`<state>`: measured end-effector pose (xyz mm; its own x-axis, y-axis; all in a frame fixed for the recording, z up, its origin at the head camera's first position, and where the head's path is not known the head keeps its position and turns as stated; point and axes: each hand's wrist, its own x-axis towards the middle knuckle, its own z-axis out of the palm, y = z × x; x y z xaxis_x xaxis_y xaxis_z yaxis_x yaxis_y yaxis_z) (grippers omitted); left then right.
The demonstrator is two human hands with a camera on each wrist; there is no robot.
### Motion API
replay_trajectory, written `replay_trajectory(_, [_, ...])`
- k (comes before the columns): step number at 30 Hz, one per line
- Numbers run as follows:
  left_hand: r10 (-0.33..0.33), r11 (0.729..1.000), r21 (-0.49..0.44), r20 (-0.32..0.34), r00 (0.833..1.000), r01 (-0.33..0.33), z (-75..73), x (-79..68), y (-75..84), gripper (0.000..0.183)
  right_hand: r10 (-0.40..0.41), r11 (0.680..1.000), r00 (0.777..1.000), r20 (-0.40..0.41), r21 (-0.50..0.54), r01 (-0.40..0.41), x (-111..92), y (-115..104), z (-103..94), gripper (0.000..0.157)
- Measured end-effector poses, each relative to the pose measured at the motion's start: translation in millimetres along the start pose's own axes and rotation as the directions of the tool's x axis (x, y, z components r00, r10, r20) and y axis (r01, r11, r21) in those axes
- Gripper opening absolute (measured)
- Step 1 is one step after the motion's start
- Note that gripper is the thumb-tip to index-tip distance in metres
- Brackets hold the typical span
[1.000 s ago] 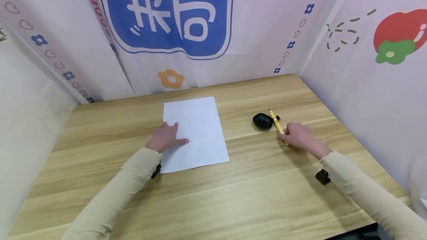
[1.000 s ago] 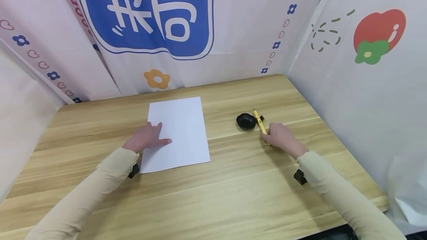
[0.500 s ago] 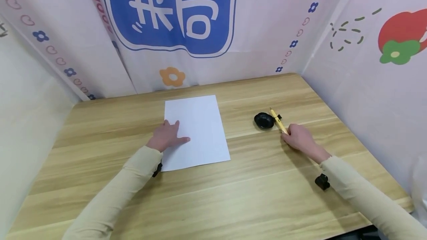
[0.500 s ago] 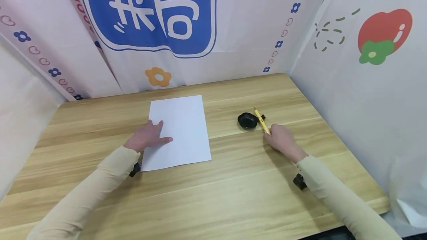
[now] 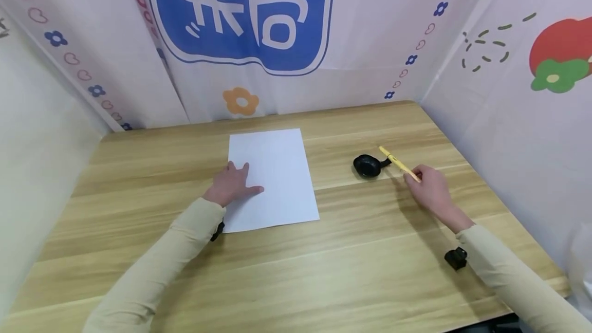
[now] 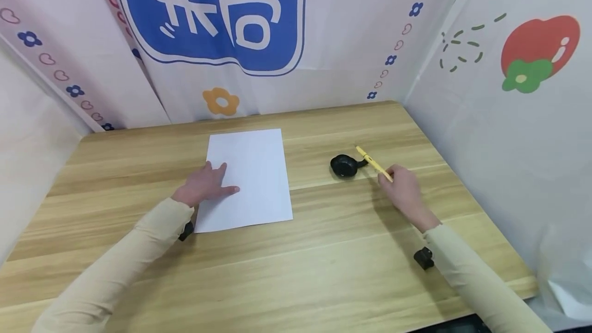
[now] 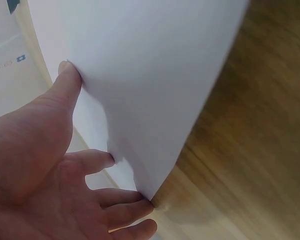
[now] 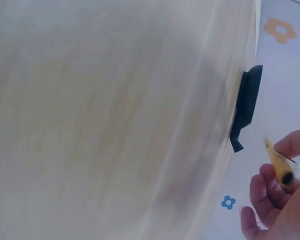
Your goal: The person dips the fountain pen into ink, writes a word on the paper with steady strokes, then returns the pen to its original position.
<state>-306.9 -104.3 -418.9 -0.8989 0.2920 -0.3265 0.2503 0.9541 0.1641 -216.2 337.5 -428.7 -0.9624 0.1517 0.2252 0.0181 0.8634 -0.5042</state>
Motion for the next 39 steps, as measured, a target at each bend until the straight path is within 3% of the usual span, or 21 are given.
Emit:
replay_trajectory(12, [0.004, 1.0, 0.013, -0.007, 1.0, -0.004, 4.0, 4.1, -2.7, 0.088, -0.104, 0.994, 0.976, -0.192, 0.006, 0.108, 1, -9, -7.0, 0.024])
replay_trajectory(20, [0.01, 1.0, 0.016, -0.015, 1.0, -0.01, 3.9, 6.0, -4.2, 0.087, -0.133, 0.99, 0.964, -0.23, 0.006, 0.138, 8, -12, -11.2, 0.024])
replay_trajectory(26, [0.016, 1.0, 0.022, -0.014, 1.0, -0.015, 4.7, 9.2, -4.6, 0.087, -0.153, 0.986, 0.942, -0.297, 0.025, 0.168, 9, -18, -14.4, 0.022])
replay_trajectory(39, [0.007, 1.0, 0.014, -0.011, 1.0, -0.007, 4.0, 9.4, -5.3, 0.087, -0.121, 0.988, 0.965, -0.231, 0.069, 0.141, 12, -30, -12.5, 0.022])
